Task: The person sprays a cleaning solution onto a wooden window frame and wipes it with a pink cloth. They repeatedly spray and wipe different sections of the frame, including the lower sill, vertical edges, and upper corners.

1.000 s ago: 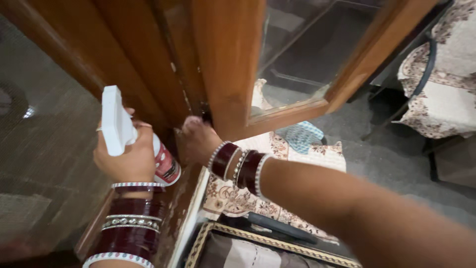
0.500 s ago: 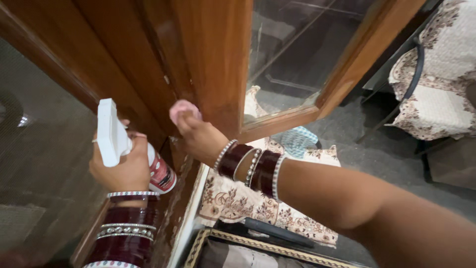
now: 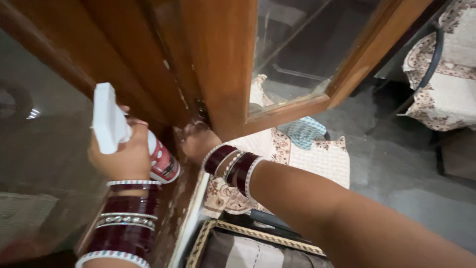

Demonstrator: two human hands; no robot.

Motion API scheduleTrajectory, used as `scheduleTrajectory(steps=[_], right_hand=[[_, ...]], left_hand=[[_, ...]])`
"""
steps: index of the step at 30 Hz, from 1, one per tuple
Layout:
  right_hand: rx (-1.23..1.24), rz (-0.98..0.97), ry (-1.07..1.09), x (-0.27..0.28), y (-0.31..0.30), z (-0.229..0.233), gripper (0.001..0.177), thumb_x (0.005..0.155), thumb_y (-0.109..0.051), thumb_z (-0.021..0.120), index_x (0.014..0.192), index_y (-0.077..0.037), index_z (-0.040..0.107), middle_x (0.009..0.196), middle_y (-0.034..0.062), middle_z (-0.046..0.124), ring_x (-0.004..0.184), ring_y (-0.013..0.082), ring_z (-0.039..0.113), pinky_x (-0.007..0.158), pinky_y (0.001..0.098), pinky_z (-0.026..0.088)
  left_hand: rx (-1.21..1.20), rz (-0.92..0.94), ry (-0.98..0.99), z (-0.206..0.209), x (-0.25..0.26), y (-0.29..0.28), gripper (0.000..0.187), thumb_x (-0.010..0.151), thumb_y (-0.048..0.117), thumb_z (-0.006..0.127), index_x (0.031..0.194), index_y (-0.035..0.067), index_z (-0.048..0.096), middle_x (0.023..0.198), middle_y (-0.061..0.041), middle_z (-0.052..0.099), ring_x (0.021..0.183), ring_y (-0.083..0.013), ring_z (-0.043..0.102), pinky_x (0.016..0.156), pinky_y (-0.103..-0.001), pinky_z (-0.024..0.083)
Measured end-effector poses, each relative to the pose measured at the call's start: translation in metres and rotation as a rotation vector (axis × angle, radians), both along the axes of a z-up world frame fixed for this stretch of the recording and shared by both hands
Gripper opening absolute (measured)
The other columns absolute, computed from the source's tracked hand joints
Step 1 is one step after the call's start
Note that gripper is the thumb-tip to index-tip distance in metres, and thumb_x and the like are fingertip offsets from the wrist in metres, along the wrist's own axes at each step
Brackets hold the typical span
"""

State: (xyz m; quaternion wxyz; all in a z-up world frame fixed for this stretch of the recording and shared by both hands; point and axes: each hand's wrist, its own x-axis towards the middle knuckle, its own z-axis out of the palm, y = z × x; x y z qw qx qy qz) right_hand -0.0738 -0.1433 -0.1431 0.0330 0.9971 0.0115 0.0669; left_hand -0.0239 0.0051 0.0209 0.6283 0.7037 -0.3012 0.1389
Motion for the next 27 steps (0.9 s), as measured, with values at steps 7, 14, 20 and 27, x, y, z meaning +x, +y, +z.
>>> scheduleTrajectory(steps=[7, 14, 20, 27], right_hand=[[0.248, 0.174, -0.43, -0.007, 0.016, 0.016, 0.04, 0.089, -0.018, 0.055, 0.12, -0.001, 0.072, 0.133, 0.019, 0.063, 0.13, 0.033, 0.056, 0.108, 0.041, 0.048], [0.338, -0.233, 0.492, 0.035, 0.025, 0.024, 0.048, 0.101, -0.022, 0.052, 0.143, -0.001, 0.058, 0.155, 0.0182, 0.052, 0.14, 0.0302, 0.054, 0.116, 0.0393, 0.046], [0.333, -0.281, -0.2, -0.003, 0.042, -0.006, 0.06, 0.091, -0.011, 0.055, 0.15, -0.003, 0.046, 0.153, 0.0203, 0.043, 0.139, 0.0327, 0.044, 0.113, 0.042, 0.038], [0.407, -0.573, -0.152, -0.02, 0.074, -0.012, 0.058, 0.092, -0.018, 0.056, 0.146, 0.001, 0.048, 0.157, 0.0216, 0.041, 0.152, 0.0365, 0.036, 0.122, 0.0411, 0.033]], left_hand=[[-0.024, -0.086, 0.046, -0.006, 0.004, 0.002, 0.041, 0.091, -0.01, 0.069, 0.132, -0.008, 0.062, 0.12, -0.009, 0.071, 0.089, -0.0171, 0.074, 0.083, -0.032, 0.06], [-0.014, -0.096, 0.015, -0.002, 0.006, -0.002, 0.048, 0.093, -0.011, 0.068, 0.139, -0.009, 0.059, 0.121, -0.01, 0.069, 0.091, -0.0177, 0.073, 0.084, -0.032, 0.06], [0.004, -0.086, 0.043, 0.007, 0.004, -0.002, 0.05, 0.091, -0.012, 0.065, 0.14, -0.009, 0.058, 0.12, -0.011, 0.069, 0.088, -0.0182, 0.074, 0.08, -0.032, 0.06], [-0.042, -0.111, 0.096, 0.006, 0.005, -0.003, 0.049, 0.09, -0.01, 0.065, 0.139, -0.008, 0.058, 0.12, -0.01, 0.068, 0.087, -0.0173, 0.073, 0.079, -0.031, 0.059]])
